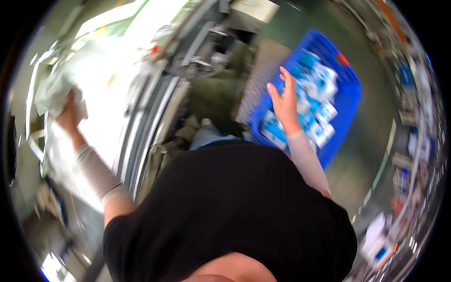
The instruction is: The person sorts packets of tissues from a large blue basket onto a conveyor belt. The person picks up several packets at a time, checks their orientation, and places them onto the moving production line.
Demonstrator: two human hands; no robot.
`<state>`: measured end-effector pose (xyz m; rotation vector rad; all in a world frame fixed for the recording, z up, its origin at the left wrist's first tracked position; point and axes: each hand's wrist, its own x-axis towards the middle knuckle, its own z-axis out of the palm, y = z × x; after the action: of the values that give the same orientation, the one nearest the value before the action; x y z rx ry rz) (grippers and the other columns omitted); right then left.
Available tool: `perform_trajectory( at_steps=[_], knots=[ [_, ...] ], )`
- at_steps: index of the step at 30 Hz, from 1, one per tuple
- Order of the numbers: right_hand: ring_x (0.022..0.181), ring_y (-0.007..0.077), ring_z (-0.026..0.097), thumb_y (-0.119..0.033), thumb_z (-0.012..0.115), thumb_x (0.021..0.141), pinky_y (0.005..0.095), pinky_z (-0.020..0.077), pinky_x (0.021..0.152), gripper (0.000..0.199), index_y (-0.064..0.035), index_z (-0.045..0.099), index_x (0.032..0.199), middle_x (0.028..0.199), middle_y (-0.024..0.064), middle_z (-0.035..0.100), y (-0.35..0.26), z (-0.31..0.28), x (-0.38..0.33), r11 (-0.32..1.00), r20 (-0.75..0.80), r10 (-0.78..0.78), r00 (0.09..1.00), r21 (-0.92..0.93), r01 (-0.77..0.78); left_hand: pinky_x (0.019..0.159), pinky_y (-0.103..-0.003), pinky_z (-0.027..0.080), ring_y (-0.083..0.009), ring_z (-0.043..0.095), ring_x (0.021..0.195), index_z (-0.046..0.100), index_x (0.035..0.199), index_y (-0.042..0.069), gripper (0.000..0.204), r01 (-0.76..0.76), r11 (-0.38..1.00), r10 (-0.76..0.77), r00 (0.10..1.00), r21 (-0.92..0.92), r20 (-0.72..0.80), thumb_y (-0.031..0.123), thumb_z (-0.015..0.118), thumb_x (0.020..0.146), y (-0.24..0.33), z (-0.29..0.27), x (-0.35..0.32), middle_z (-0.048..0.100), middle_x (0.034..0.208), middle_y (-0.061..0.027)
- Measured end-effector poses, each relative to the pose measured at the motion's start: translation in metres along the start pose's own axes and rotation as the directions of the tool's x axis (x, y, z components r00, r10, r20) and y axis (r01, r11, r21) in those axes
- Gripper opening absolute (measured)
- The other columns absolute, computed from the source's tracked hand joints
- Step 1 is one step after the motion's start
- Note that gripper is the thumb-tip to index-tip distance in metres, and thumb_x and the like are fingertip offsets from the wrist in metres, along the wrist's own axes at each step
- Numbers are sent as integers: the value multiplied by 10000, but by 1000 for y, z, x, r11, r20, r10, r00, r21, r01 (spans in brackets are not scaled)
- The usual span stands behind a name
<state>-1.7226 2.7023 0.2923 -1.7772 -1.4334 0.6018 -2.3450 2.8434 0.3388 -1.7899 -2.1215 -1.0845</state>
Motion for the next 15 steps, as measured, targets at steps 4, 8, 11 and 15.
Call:
perform_trajectory(
  at_steps=[4, 8, 11, 15],
  knots=[
    [1228, 305, 454, -429, 592, 899, 387, 367, 1015, 778, 18, 256, 1439, 1379, 300, 375, 196, -15, -52, 850, -221, 427, 877, -232, -472, 1071, -607, 240, -448, 24, 1411, 124, 1505, 196, 1067, 254, 862, -301, 953, 439, 40, 665, 671, 718, -5, 21, -39, -15, 1508, -314],
    [1398, 257, 253, -542, 338, 970, 326, 239, 1110, 769, -22, 109, 1490, 1500, 221, 246, 172, 52, -78, 852, 358, 431, 829, 141, -504, 1016, -417, 402, -331, 434, 1267, 347, 1421, 52, 768, -12, 976, 17, 1000, 219, -22, 390, 702, 829, 75, 41, -99, 439, 1372, -193],
    [1421, 260, 178, -522, 305, 983, 314, 188, 1129, 759, -29, 42, 1495, 1546, 185, 124, 155, 99, -87, 622, 284, 510, 812, 530, -576, 1067, -468, 326, -298, 350, 1344, 346, 1416, 95, 686, -70, 937, 143, 970, -343, 195, 186, 701, 837, 187, 62, -155, 363, 1450, -171],
    [1430, 275, 139, -444, 418, 973, 332, 187, 1138, 788, -4, 12, 1485, 1552, 213, 54, 115, 62, -67, 728, 475, 260, 840, 476, -494, 1112, -454, 240, -357, 312, 1361, 481, 1308, 55, 612, -102, 774, 519, 667, -625, 534, 40, 728, 748, 374, 81, -235, 377, 1433, -197]
  ],
)
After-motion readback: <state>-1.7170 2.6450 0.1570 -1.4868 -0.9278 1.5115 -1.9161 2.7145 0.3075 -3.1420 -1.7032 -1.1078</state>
